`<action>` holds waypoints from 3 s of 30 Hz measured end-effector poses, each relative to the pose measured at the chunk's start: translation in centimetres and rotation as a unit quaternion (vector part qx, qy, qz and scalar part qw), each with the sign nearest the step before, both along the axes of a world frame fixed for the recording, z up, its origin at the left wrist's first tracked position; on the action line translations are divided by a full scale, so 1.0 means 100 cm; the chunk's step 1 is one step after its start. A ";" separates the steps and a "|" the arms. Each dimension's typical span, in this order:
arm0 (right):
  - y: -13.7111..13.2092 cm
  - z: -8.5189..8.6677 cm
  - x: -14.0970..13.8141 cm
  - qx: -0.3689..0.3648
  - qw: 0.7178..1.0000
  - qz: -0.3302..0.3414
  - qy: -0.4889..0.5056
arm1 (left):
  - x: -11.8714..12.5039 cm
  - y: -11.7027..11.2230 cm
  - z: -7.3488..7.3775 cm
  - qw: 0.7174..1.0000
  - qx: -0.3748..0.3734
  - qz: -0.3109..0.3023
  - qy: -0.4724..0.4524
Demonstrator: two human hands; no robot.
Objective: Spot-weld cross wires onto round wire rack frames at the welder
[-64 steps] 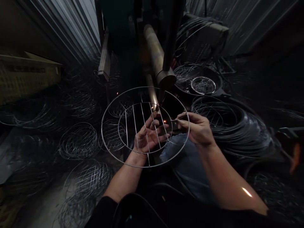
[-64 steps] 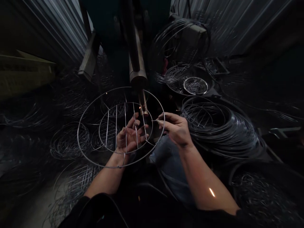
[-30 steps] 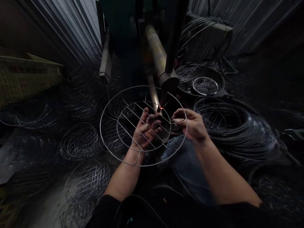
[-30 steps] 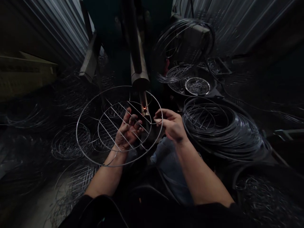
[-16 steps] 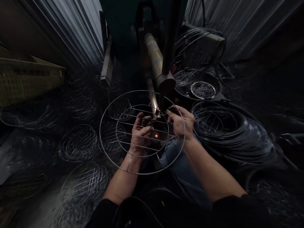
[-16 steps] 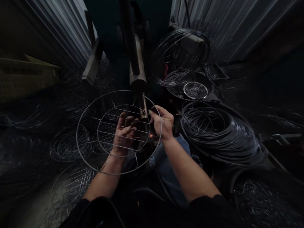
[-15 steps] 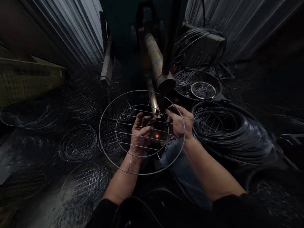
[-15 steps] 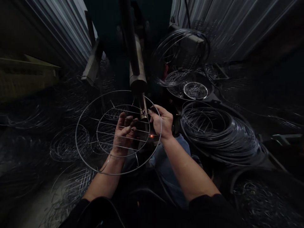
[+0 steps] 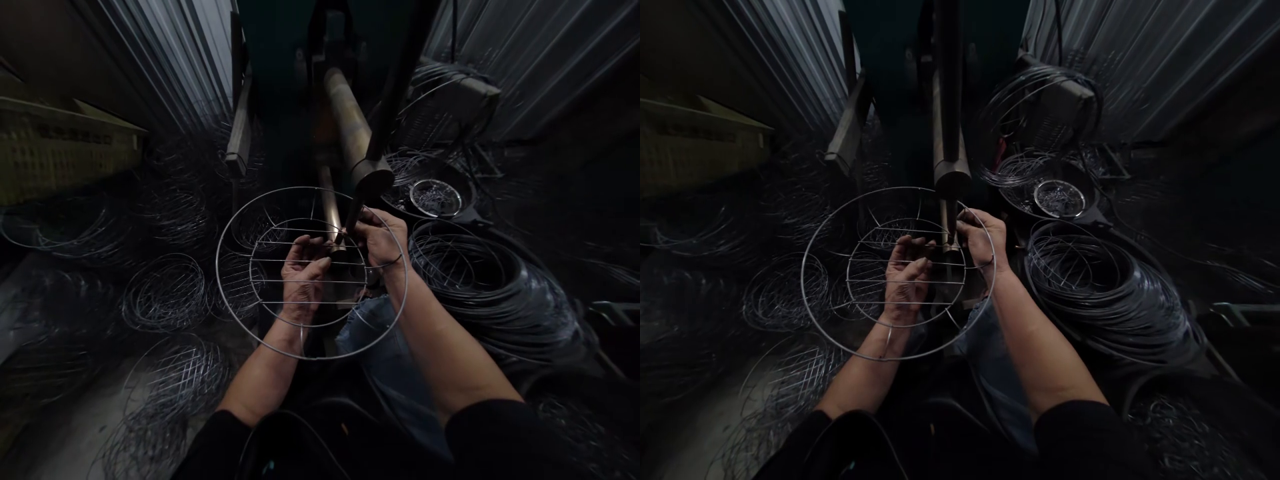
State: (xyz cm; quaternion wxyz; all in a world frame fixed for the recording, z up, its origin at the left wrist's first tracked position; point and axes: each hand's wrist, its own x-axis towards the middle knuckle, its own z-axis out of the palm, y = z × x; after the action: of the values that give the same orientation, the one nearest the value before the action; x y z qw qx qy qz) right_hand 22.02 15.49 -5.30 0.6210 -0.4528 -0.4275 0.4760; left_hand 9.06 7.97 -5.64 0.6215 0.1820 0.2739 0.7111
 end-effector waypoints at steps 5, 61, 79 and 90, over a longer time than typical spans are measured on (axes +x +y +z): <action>0.003 0.008 0.000 -0.016 1.000 0.014 0.010 | 0.005 -0.004 -0.003 1.000 0.000 0.015 -0.006; -0.095 -0.010 0.025 -0.062 0.979 -0.090 0.171 | -0.010 -0.027 -0.010 0.982 -0.067 -0.134 -0.112; -0.091 -0.015 0.028 0.019 0.984 -0.170 0.049 | 0.002 -0.045 -0.010 0.944 -0.113 -0.284 -0.126; -0.100 -0.021 0.040 -0.018 0.994 -0.107 0.012 | 0.008 -0.045 -0.015 0.955 -0.127 -0.257 -0.071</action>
State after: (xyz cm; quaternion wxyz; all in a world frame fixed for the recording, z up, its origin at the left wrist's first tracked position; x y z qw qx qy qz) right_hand 25.99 5.46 -7.43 0.6650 -0.5011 -0.3608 0.4201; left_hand 9.86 3.51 -7.16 0.8192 0.1150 0.2607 0.4978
